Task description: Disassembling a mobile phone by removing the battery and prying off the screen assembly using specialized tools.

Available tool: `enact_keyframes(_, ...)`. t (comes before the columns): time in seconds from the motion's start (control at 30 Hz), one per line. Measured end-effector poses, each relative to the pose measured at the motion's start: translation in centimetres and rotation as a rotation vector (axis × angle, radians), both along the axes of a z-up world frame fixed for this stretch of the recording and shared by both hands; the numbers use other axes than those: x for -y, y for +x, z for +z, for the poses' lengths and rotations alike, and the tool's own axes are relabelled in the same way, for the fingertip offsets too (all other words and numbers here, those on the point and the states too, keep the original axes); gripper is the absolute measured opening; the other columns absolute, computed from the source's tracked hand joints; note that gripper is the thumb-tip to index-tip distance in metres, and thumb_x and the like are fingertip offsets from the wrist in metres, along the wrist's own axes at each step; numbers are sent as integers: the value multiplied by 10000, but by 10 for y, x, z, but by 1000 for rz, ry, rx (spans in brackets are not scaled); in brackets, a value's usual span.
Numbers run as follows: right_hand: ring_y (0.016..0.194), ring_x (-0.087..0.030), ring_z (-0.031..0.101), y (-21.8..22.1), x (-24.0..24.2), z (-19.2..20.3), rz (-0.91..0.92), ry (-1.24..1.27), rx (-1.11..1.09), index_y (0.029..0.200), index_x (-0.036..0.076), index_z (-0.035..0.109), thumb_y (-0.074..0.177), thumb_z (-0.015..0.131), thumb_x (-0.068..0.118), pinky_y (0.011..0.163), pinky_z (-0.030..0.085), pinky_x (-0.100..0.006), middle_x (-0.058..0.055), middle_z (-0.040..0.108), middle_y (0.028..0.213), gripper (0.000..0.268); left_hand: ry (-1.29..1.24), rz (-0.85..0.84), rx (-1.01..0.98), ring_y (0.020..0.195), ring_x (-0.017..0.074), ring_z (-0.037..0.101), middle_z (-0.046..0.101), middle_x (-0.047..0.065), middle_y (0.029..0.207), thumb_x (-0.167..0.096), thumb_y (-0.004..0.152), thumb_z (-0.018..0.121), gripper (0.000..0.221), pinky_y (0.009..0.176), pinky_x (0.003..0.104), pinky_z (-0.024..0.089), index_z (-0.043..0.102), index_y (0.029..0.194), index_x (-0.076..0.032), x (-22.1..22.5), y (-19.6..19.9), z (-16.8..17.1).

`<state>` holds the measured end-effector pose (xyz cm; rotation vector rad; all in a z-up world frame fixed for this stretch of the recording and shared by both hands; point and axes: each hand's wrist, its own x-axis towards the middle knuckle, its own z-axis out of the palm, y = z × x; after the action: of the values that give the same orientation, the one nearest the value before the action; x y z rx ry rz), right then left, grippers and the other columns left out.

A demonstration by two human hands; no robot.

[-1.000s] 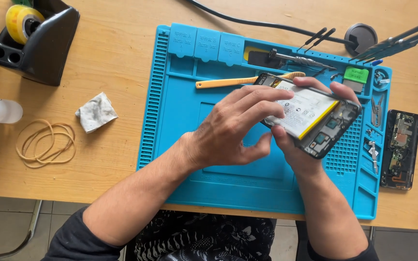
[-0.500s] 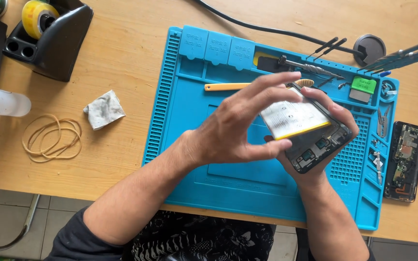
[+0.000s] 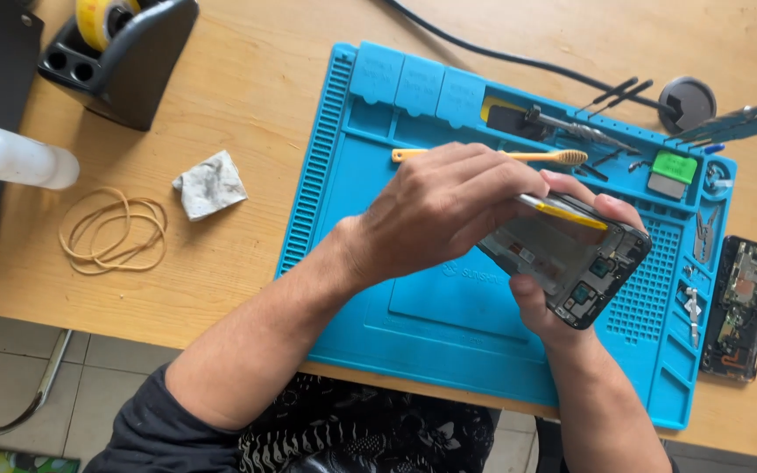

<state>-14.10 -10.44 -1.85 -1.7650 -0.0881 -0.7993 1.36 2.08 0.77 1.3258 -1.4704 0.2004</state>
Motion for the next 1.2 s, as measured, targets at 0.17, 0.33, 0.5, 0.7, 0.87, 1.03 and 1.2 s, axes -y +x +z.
enact_keyframes(0.17, 1297, -288, 537, -13, 5, -22, -107, 135, -37, 1518, 180, 327, 970, 634, 440, 1087, 517, -423, -166, 481, 1448, 680, 9, 54, -42, 1031, 323, 699, 687, 114, 1180, -89, 1132, 552, 180, 887, 441, 591, 512, 1307, -84, 2, -1, -14)
enact_keyframes(0.33, 1394, -273, 469, -24, 18, -45, -66, 301, -88, 1490, 125, 458, 1031, 545, 448, 1202, 456, -456, -94, 489, 1449, 568, -10, 170, -69, 1082, 273, 670, 677, 77, 1278, -205, 1233, 383, 264, 983, 403, 605, 429, 1491, -169, -1, -5, -23)
enact_keyframes(0.5, 1166, -325, 668, -35, 22, -69, -323, 517, -134, 1320, 74, 603, 947, 606, 280, 916, 618, -439, -113, 658, 1213, 426, 223, 353, 26, 969, 213, 533, 535, 39, 1133, -364, 1183, 592, 532, 852, 371, 567, 322, 1629, -259, 2, -7, -30)
enact_keyframes(0.7, 1099, -269, 718, -38, 27, -61, -303, 543, -173, 1195, 90, 634, 1009, 666, 384, 854, 644, -380, -93, 694, 1141, 349, 471, 259, -61, 974, 275, 599, 485, 89, 1174, -775, 905, 669, 966, 846, 471, 558, 304, 1594, -205, 0, -2, -13)
enact_keyframes(0.87, 1061, -254, 693, -32, 28, -62, -365, 580, -143, 1133, 138, 626, 1012, 688, 293, 862, 607, -386, -78, 687, 1127, 206, 566, 47, -338, 976, 235, 667, 620, 87, 1129, -673, 869, 551, 764, 759, 391, 578, 522, 1384, -110, 2, 8, 0)
enact_keyframes(1.03, 946, -229, 726, -21, 22, -39, -273, 563, -171, 1094, 101, 682, 1046, 653, 298, 760, 608, -355, -34, 710, 1003, 205, 476, -83, -550, 929, 145, 695, 757, 36, 1072, -558, 915, 518, 553, 757, 305, 588, 690, 1173, -101, 4, 21, -2)
enact_keyframes(1.2, 811, -162, 704, -16, 28, -22, -363, 625, -166, 1030, 140, 667, 930, 706, 398, 642, 593, -295, 31, 669, 883, 279, 102, -115, -1019, 896, 213, 751, 693, 111, 1117, -498, 985, 497, 593, 751, 303, 637, 595, 1347, -40, -7, 61, -21)
